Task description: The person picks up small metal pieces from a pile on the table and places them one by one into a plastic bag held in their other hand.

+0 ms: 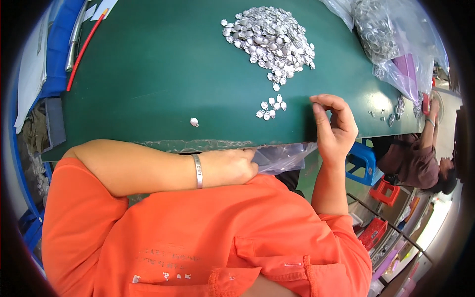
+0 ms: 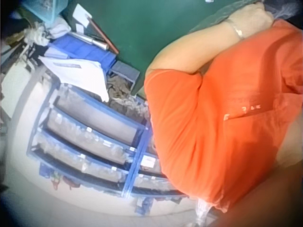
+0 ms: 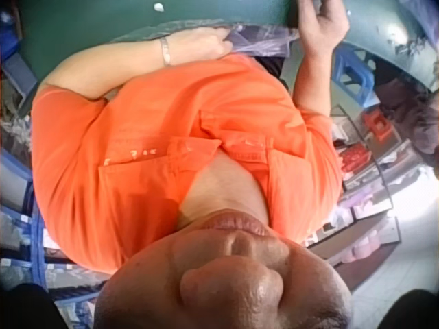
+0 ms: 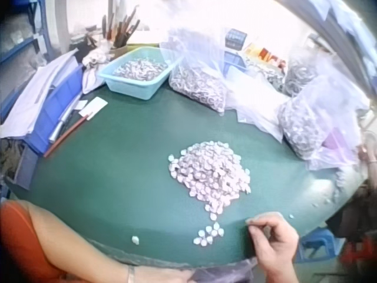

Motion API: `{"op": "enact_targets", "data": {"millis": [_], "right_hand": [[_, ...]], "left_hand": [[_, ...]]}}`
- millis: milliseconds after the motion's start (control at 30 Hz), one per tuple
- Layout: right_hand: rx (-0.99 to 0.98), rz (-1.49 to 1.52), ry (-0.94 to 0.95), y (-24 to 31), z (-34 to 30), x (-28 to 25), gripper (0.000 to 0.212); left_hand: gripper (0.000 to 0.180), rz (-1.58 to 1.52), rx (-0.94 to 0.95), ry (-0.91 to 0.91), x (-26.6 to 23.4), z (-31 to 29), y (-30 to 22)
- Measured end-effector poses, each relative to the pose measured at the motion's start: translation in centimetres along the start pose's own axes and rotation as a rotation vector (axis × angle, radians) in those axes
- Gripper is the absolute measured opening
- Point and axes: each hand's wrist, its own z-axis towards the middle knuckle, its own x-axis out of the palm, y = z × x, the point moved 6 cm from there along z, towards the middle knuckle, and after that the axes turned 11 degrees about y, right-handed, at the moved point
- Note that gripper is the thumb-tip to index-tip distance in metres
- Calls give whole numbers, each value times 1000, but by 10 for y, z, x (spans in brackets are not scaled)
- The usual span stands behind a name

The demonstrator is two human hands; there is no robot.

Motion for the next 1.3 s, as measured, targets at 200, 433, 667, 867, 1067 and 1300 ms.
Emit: {"op": "enact_targets", "data": {"millis": [200,433,667,867,1067,1300], "right_hand": [[-61,-51,65,8,2,23,20],[120,128,75,-6,-7,29,23],[-146,-8,143,9,1,28,21],[-157,179,346,15,3,18,18],[-210,-84,158,10,19,33,18],[-156,4,123,10,17,31,20]], "left_hand": [[19,-37,-33,43,1,3,1],[19,-14,1,-9,-3,1,-2],[18,8,-4,-3,-5,1,-2],[19,35,-2,33,1,1,-1],[18,-12,-9,-17,-2,1,1],[18,58,-8,-1,-3,0,-2]]}}
